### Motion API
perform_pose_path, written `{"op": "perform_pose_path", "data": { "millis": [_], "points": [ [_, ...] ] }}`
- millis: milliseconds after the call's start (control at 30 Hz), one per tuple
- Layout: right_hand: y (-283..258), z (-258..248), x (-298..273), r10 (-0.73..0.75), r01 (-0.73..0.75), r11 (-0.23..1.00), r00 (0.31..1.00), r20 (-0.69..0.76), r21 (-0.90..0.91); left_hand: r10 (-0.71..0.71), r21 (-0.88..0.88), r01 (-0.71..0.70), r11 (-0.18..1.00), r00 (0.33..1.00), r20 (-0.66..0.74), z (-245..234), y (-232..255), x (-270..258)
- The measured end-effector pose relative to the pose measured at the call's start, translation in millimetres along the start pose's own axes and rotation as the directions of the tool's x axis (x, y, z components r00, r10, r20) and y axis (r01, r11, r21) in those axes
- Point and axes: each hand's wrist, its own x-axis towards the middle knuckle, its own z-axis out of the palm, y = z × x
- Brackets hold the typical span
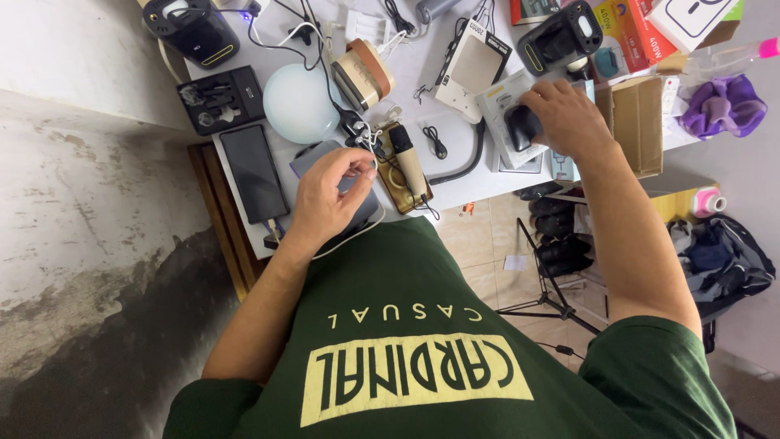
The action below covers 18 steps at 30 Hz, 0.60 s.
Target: The person unboxes a small electronic device, then plugs charging cables into a power strip and connects them to devices on the desk, including a phone, a microphone and a power bank. They hold up the phone to view its charging screen and continue attaching cables to other gadgets.
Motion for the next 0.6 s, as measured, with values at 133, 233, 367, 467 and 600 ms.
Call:
{"op": "perform_pose_path", "data": {
  "millis": [133,233,367,467,600],
  "points": [
    [5,4,-2,-0.015,0.014,1.000,1.000,-0.018,-0.013,0.012,0.004,-0.012,1.000,1.000,-0.004,1,-1,0],
    [7,6,-3,-0.013,0.013,1.000,0.999,-0.031,0.000,0.006,-0.006,-0.006,1.000,1.000,-0.008,1,0,1],
    [9,7,-4,0.010,-0.008,0.999,0.999,-0.041,0.042,0.014,-0.008,-0.014,1.000,1.000,-0.007,1,0,1],
    [11,5,-9,-0.004,0.008,0.999,0.998,-0.070,0.051,-0.002,-0.008,0.002,1.000,1.000,-0.004,0,1,1],
    [16,3,-12,-0.004,0.007,0.998,0.999,-0.052,0.068,-0.011,-0.003,0.011,1.000,1.000,-0.004,1,0,1]
  ]
}}
